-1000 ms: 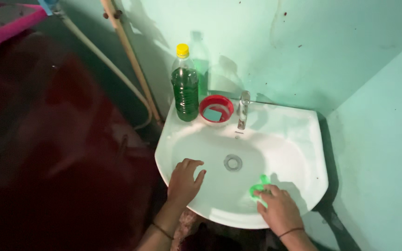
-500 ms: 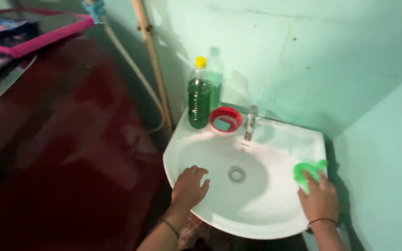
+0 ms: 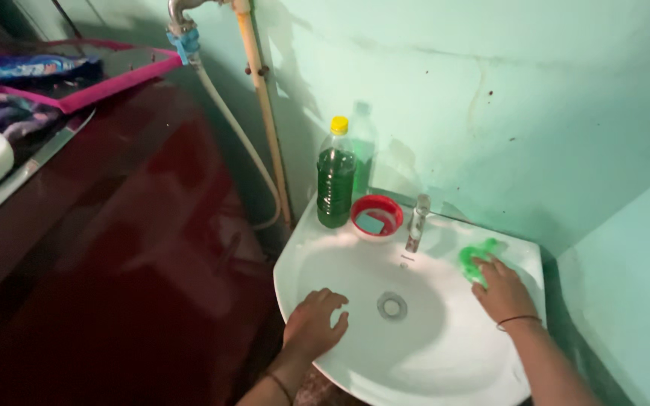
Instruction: The person wipes the inside and outside surfaces of a white pedestal sink using a green sponge.
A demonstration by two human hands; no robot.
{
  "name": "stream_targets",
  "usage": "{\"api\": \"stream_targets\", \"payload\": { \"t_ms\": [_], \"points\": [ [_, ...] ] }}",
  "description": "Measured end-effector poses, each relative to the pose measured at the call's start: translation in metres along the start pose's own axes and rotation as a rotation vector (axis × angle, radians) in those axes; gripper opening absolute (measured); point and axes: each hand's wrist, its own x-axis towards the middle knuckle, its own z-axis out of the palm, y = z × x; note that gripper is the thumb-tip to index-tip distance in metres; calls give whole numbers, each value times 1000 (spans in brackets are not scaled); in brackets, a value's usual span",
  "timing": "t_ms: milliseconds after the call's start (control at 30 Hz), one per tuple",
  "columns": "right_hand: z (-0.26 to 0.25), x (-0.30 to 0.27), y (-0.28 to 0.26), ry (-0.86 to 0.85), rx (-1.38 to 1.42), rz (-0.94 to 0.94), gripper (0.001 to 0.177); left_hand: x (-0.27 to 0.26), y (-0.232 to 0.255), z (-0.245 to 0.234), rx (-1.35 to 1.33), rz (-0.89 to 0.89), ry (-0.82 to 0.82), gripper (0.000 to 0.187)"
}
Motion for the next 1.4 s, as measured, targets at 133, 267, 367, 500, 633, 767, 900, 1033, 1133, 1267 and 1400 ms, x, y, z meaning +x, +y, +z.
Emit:
{"api": "stream_targets", "payload": {
  "t_ms": [133, 267, 367, 500, 633, 767, 900, 1033, 1133, 1267, 1400],
  "points": [
    [11, 21, 4, -21, -180, 260, 51, 2, 3, -4, -17, -4, -25, 25],
    [28, 35, -29, 111, 103, -264, 55, 4, 5, -3, -8, -61, -82, 26],
    [25, 44, -25, -25, -27, 319, 43, 5, 3, -3, -8, -34, -64, 25],
    [41, 46, -46, 183, -155, 387, 45, 7, 3, 0, -17, -51, -54, 26],
    [45, 60, -61, 59, 2, -36, 48, 7, 2, -2, -14, -51, -49, 22],
    [53, 65, -67, 151, -51, 305, 52, 8, 3, -1, -16, -79, -19, 21],
    [54, 56, -77, 56, 0, -114, 55, 6, 0, 0, -24, -47, 21, 20],
    [14, 50, -32, -45, -185, 199, 58, 9, 0, -1, -39, -27, 22, 20],
    [-16, 13, -4, -63, -305, 350, 57, 6, 1, -2, -56, -33, 22, 20],
    [-22, -39, -3, -2, -220, 357, 60, 6, 1, -5, -71, -29, 40, 21],
    [-8, -64, -5, 64, -282, 332, 65, 8, 0, -3, -71, -33, 44, 20]
  ]
}}
